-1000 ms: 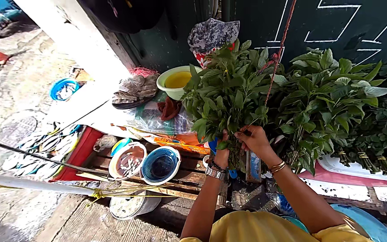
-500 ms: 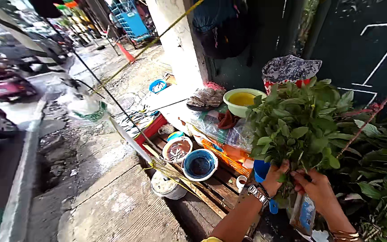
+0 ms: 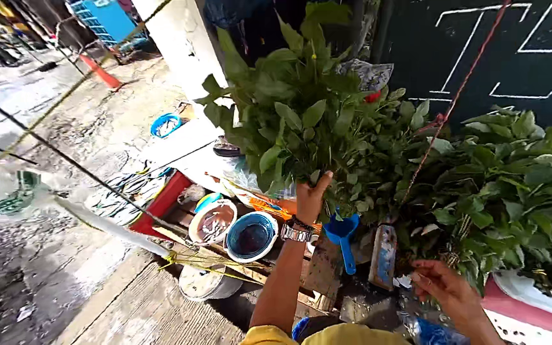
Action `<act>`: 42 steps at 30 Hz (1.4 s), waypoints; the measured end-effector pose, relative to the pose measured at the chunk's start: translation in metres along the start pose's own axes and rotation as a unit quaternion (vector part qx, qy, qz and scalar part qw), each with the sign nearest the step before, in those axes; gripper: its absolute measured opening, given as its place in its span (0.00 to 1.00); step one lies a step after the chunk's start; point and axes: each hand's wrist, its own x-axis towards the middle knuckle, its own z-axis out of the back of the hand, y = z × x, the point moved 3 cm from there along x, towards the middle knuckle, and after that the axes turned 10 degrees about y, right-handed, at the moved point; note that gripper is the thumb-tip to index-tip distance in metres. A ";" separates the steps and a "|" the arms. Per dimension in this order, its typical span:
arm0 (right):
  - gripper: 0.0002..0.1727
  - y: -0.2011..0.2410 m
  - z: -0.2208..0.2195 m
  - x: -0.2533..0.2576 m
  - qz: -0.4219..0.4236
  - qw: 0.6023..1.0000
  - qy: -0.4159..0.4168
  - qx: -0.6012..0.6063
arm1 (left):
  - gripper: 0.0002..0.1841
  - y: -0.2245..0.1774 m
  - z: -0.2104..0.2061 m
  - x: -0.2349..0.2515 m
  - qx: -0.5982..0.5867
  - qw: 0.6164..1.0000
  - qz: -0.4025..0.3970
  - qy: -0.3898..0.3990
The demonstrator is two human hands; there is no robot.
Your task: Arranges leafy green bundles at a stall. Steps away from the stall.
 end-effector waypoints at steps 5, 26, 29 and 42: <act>0.17 -0.024 0.020 -0.032 -0.046 0.996 -0.059 0.048 | 0.28 -0.012 -0.035 0.056 0.263 0.963 -0.056 -0.001; 0.12 -0.028 0.014 -0.051 -0.061 0.992 0.106 0.013 | 0.41 0.031 -0.099 0.009 0.508 0.830 0.076 0.220; 0.14 -0.025 0.002 -0.042 -0.034 0.988 0.147 -0.019 | 0.25 0.044 -0.061 -0.056 0.422 0.890 -0.026 0.170; 0.14 -0.030 -0.060 -0.014 0.017 0.945 0.316 -0.087 | 0.27 0.209 0.142 -0.538 0.295 0.566 0.763 0.103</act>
